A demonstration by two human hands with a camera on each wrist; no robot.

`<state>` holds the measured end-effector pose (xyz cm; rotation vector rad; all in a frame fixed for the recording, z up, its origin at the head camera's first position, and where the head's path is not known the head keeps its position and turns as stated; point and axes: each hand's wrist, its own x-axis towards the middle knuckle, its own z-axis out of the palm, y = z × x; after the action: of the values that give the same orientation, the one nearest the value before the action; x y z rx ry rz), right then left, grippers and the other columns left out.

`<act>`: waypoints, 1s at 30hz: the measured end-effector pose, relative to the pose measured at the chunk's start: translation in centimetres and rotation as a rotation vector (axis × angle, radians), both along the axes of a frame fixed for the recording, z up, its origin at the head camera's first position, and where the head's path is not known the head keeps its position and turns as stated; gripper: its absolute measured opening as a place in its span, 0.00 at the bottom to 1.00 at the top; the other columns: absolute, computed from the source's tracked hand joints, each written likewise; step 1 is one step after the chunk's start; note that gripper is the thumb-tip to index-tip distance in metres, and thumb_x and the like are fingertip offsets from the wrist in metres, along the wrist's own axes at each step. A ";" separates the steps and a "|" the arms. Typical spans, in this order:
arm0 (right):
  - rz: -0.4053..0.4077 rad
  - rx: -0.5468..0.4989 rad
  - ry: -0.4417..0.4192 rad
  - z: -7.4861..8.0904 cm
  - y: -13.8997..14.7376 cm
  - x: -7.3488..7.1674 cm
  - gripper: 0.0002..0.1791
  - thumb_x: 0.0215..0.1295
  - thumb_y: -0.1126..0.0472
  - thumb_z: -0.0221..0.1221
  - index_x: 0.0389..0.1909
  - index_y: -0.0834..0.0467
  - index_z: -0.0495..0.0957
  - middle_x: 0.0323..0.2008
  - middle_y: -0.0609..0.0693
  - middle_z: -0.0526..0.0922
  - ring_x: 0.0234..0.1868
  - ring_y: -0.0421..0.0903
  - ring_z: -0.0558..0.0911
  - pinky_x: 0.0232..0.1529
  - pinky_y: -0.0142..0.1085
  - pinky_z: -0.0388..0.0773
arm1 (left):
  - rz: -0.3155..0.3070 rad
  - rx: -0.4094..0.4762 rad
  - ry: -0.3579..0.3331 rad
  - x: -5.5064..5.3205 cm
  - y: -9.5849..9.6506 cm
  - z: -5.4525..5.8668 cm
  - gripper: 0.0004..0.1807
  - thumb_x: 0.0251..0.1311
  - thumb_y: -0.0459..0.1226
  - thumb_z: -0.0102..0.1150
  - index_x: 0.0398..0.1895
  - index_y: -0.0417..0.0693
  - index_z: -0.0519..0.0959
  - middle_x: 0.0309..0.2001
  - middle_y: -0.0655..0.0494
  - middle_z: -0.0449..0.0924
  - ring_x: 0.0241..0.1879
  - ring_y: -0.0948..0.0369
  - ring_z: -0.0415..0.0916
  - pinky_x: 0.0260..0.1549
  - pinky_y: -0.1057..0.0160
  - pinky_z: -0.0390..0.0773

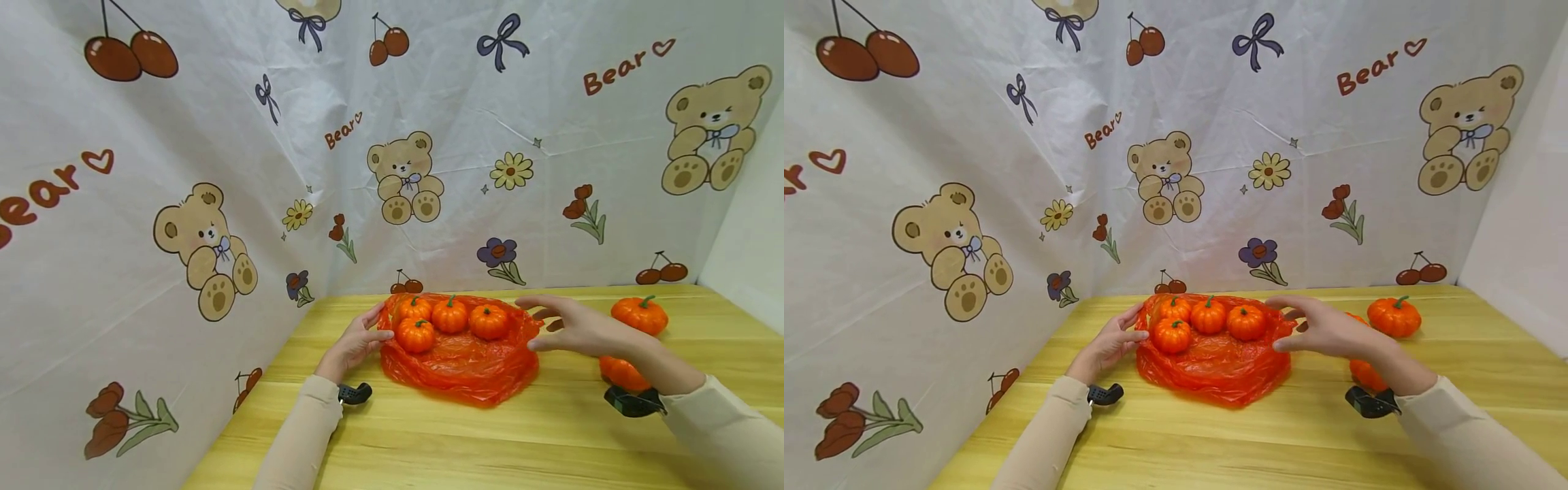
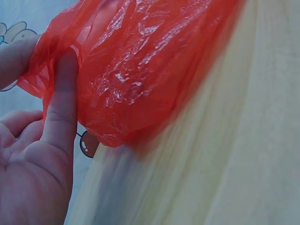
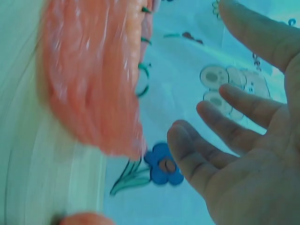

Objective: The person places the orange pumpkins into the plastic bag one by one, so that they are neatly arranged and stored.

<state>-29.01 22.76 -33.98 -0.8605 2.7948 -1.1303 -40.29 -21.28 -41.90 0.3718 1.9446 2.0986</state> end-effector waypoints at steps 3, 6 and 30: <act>-0.015 0.021 0.023 -0.2 1.6 0.1 0.42 0.64 0.48 0.70 0.75 0.58 0.65 0.72 0.64 0.70 0.66 0.67 0.75 0.59 0.55 0.83 | 0.003 0.002 0.002 -0.1 0.0 0.0 0.49 0.63 0.22 0.62 0.84 0.54 0.52 0.83 0.47 0.48 0.67 0.51 0.72 0.47 0.69 0.86; -0.042 0.051 0.059 -0.4 3.3 0.3 0.42 0.63 0.47 0.71 0.74 0.57 0.66 0.70 0.62 0.73 0.66 0.68 0.75 0.56 0.53 0.85 | 0.007 0.000 0.007 -0.2 -0.1 0.1 0.49 0.63 0.23 0.63 0.84 0.53 0.52 0.83 0.47 0.50 0.67 0.50 0.72 0.48 0.68 0.86; 0.055 -0.003 0.083 -3.6 12.0 -0.1 0.36 0.67 0.65 0.66 0.74 0.58 0.66 0.64 0.27 0.76 0.60 0.27 0.77 0.54 0.23 0.77 | -0.004 -0.005 0.003 -0.1 -0.2 -0.1 0.50 0.63 0.23 0.63 0.84 0.52 0.50 0.84 0.47 0.45 0.74 0.45 0.65 0.48 0.69 0.86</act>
<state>-29.09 34.75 -37.62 -1.0010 2.8158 -1.1173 -40.43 -21.52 -41.98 0.3781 1.9484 2.0916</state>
